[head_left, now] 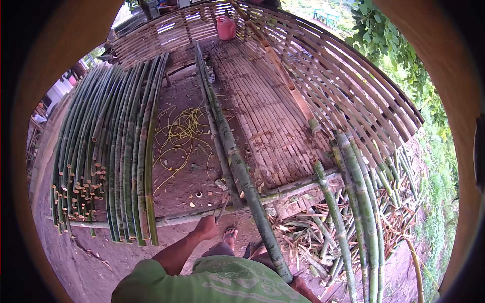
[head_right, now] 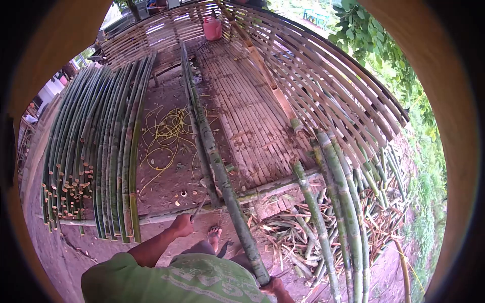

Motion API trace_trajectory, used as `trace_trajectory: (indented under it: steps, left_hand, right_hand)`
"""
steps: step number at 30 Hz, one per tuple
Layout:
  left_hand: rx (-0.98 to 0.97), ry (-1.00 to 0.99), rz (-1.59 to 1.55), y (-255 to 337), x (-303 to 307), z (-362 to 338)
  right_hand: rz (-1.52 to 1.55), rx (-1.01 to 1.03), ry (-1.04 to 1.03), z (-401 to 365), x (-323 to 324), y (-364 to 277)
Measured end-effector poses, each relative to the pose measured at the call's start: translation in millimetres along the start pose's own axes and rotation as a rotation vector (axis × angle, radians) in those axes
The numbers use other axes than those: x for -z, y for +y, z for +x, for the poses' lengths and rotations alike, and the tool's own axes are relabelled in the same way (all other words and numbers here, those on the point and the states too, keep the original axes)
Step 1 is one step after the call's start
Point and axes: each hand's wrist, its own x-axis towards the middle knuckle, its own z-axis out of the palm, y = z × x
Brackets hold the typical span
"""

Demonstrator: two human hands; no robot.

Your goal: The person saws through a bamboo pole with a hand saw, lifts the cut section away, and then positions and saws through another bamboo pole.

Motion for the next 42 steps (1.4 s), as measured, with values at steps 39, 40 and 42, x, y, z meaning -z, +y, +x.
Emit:
trace_trajectory:
  steps: [39, 40, 42]
  left_hand:
    - [-0.486, -0.070, -0.217, -78, 36, 13]
    - [-0.476, -0.094, -0.203, -76, 33, 18]
    - [-0.504, -0.111, -0.175, -75, 30, 25]
  right_hand:
    - [-0.020, -0.214, 0.416, 100, 51, -261]
    - [-0.022, -0.231, 0.410, 100, 50, -262]
    - [-0.025, -0.264, 0.401, 102, 49, -262]
